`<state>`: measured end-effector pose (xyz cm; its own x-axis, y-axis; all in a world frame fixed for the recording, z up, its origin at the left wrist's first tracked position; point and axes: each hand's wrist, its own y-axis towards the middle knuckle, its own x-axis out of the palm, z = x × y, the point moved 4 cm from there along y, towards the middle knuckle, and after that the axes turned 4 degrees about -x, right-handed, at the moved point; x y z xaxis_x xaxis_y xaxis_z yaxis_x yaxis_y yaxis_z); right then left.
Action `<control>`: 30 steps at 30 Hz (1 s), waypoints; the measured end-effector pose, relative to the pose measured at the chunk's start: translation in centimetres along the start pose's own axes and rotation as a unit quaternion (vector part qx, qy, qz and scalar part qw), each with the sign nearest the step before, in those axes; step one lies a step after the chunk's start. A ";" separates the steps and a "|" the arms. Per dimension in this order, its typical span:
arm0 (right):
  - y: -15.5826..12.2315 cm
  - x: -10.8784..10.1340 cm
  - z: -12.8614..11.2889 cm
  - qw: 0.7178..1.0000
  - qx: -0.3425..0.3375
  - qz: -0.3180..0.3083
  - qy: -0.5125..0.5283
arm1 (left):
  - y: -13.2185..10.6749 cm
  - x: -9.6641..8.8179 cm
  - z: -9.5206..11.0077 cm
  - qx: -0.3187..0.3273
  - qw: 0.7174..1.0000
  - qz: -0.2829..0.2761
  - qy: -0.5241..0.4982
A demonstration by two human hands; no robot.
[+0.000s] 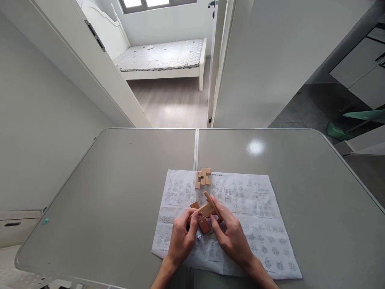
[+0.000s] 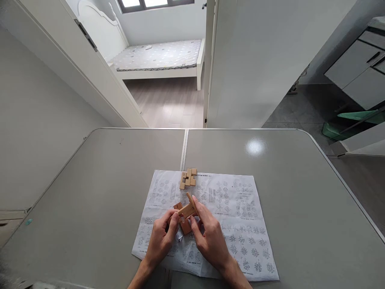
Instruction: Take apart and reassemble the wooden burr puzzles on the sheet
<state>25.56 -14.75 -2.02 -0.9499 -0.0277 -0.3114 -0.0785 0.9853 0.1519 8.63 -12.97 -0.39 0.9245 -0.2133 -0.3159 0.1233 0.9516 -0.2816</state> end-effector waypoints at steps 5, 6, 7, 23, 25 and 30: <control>-0.1 0.2 -0.2 1.000 -0.017 0.007 -0.006 | -0.1 0.0 0.0 0.003 1.000 0.003 -0.004; -0.1 0.3 -0.3 1.000 -0.018 0.008 -0.006 | -0.1 0.0 -0.1 0.006 1.000 0.003 -0.004; -0.1 0.3 -0.3 1.000 -0.018 0.006 -0.007 | -0.1 0.0 -0.1 0.009 1.000 0.001 -0.004; -0.2 0.4 -0.3 1.000 -0.021 -0.010 -0.010 | -0.2 0.0 -0.6 0.024 0.999 -0.029 0.006; -0.2 0.4 -0.4 0.999 -0.029 -0.007 -0.014 | -0.2 0.0 -0.6 0.022 0.999 -0.026 -0.001; 0.0 0.6 -0.9 0.999 -0.045 -0.008 -0.019 | -0.1 0.0 -0.7 0.025 0.999 -0.021 -0.009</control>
<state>24.73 -14.96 -1.41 -0.9360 -0.0352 -0.3501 -0.1225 0.9654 0.2302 8.33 -13.24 -0.95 0.9245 -0.2489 -0.2886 0.1790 0.9521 -0.2478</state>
